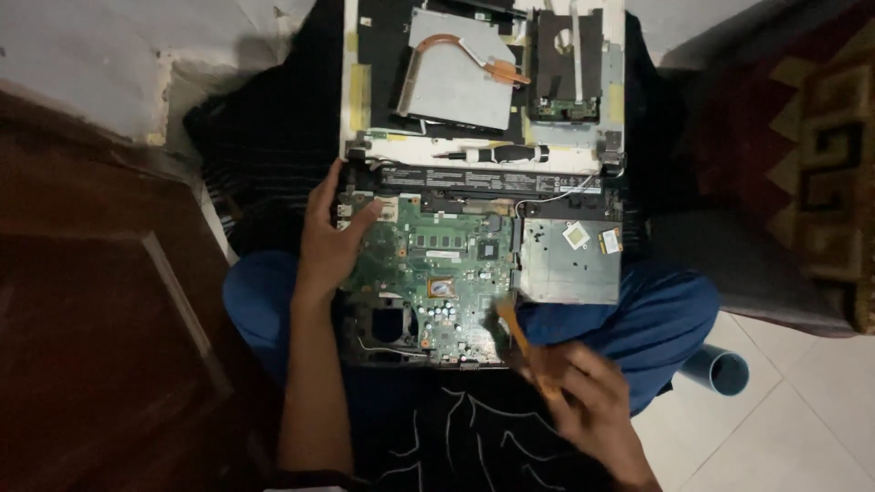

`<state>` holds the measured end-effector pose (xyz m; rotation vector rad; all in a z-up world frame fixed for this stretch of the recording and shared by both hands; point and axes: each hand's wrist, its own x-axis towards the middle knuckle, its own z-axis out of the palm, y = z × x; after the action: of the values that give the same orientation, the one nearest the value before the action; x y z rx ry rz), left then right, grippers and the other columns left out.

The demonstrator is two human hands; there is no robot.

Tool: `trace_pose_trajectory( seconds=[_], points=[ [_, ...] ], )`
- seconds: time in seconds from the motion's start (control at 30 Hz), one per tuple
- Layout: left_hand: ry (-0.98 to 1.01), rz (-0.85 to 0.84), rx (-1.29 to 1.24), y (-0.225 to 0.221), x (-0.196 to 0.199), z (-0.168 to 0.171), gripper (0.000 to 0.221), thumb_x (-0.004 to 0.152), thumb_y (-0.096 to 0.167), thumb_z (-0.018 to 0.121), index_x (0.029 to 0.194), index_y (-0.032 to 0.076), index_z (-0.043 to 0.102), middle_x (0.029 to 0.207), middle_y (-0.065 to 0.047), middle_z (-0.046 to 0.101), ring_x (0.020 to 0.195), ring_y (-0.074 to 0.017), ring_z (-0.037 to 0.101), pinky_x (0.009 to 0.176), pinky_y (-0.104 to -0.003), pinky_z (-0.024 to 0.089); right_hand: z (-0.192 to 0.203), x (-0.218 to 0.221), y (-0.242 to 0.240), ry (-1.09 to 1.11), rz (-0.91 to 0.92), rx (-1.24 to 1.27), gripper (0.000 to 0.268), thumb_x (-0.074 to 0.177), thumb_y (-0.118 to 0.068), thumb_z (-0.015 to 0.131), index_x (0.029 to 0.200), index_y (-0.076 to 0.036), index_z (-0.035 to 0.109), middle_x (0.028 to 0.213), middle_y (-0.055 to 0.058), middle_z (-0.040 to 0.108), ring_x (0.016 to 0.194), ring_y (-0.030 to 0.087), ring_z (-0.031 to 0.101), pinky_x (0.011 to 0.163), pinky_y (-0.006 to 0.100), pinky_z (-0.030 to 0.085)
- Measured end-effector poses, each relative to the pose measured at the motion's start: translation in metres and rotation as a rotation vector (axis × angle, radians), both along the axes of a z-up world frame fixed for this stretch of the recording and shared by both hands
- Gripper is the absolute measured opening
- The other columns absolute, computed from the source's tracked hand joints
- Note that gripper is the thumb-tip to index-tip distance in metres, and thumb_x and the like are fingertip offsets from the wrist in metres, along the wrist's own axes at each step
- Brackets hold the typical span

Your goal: Disassembling a laptop by removing internal components like the heatsink and disconnecting ribbon cables using a prying tool and screwdriver.

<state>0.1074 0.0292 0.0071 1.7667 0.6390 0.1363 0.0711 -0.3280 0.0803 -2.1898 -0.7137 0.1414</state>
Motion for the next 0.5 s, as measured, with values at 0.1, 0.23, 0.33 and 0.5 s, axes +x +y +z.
trace_pose_trajectory(
  seconds=[0.1, 0.23, 0.33, 0.5],
  points=[
    [-0.005, -0.03, 0.053, 0.002, 0.0, -0.008, 0.078, 0.089, 0.028, 0.074, 0.157, 0.011, 0.039, 0.15, -0.018, 0.048, 0.133, -0.0317, 0.051, 0.11, -0.043, 0.041, 0.028, -0.004, 0.015, -0.074, 0.025, 0.082, 0.015, 0.072, -0.001, 0.081, 0.086, 0.0, 0.075, 0.081, 0.005, 0.072, 0.057, 0.014, 0.064, 0.055, 0.024, 0.051],
    [-0.046, -0.027, -0.011, 0.0, 0.0, -0.009, 0.08, 0.09, 0.03, 0.075, 0.158, 0.011, 0.037, 0.15, -0.019, 0.046, 0.134, -0.0328, 0.052, 0.11, -0.046, 0.042, 0.023, -0.015, -0.002, -0.037, 0.131, -0.023, 0.02, 0.074, -0.007, 0.076, 0.094, -0.007, 0.079, 0.086, 0.003, 0.071, 0.062, 0.014, 0.065, 0.058, 0.027, 0.051],
    [-0.149, -0.023, 0.095, 0.002, -0.003, -0.017, 0.074, 0.091, 0.023, 0.076, 0.154, 0.007, 0.042, 0.139, -0.018, 0.055, 0.122, -0.0294, 0.058, 0.106, -0.039, 0.044, 0.03, -0.028, -0.005, 0.108, 0.186, -0.065, 0.016, 0.074, -0.01, 0.074, 0.089, -0.007, 0.078, 0.071, 0.001, 0.059, 0.056, 0.013, 0.055, 0.054, 0.029, 0.043],
    [-0.086, -0.043, 0.055, 0.002, -0.002, -0.016, 0.078, 0.092, 0.03, 0.075, 0.158, 0.012, 0.036, 0.15, -0.019, 0.047, 0.135, -0.0334, 0.051, 0.112, -0.046, 0.04, 0.031, -0.038, -0.004, 0.079, 0.078, -0.127, 0.016, 0.07, -0.011, 0.078, 0.085, -0.01, 0.079, 0.075, 0.001, 0.063, 0.061, 0.013, 0.061, 0.061, 0.026, 0.048]
  ],
)
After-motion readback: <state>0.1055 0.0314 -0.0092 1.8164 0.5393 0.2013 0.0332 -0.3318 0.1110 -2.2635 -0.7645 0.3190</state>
